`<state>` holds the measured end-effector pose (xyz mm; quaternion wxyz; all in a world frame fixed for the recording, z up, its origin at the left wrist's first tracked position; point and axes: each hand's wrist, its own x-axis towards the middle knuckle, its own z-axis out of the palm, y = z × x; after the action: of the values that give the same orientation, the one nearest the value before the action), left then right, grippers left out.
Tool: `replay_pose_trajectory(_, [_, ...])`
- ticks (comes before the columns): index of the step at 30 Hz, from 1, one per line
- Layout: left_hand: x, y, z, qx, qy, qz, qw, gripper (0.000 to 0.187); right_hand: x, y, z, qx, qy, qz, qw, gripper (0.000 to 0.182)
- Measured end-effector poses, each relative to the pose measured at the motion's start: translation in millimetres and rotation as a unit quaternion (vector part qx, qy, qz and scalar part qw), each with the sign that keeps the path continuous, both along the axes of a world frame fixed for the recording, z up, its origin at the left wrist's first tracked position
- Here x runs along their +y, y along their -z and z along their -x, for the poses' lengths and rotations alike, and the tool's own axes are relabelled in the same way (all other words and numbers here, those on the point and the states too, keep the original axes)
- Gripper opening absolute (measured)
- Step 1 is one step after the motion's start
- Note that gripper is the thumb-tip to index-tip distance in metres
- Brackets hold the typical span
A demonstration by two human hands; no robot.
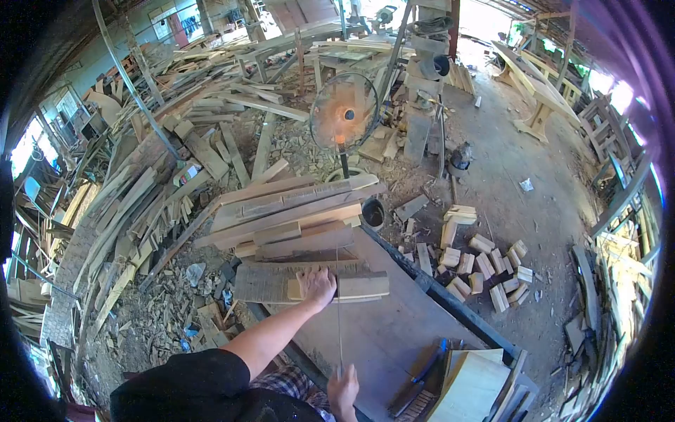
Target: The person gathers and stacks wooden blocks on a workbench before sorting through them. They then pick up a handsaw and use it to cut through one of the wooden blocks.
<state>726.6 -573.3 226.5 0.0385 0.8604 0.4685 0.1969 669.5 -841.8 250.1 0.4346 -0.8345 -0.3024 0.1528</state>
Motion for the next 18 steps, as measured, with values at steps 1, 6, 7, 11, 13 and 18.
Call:
replay_pose_trajectory(1, [-1.5, -0.5, -0.7, -0.002, 0.002, 0.002, 1.000, 0.024, 20.5, 4.7, -7.4, -0.017, 0.013, -0.007, 1.000, 0.020])
replay_pose_trajectory(6, [4.3, 0.3, -4.5, 0.018, -0.028, -0.004, 0.999, 0.025, 63.0, 16.0, -30.4, -0.035, 0.013, -0.001, 0.999, 0.020])
replay_pose_trajectory(7, [-0.2, 3.1, -2.4, 0.027, -0.032, -0.005, 0.999, 0.026, 45.5, 12.2, -25.5, -0.037, 0.003, 0.005, 0.999, 0.020])
replay_pose_trajectory(11, [-0.9, 1.6, -6.5, 0.016, -0.049, 0.016, 0.999, 0.026, -29.9, 24.7, 13.5, -0.008, 0.011, -0.011, 1.000, 0.021])
replay_pose_trajectory(13, [-1.9, -4.3, -0.8, 0.001, -0.012, 0.016, 1.000, 0.027, -32.7, 25.5, 25.2, 0.003, 0.032, -0.019, 0.999, 0.021])
replay_pose_trajectory(18, [-5.1, -7.5, -4.3, 0.017, -0.032, 0.009, 0.999, 0.028, 43.3, 18.9, -25.1, -0.050, 0.010, -0.001, 0.999, 0.023])
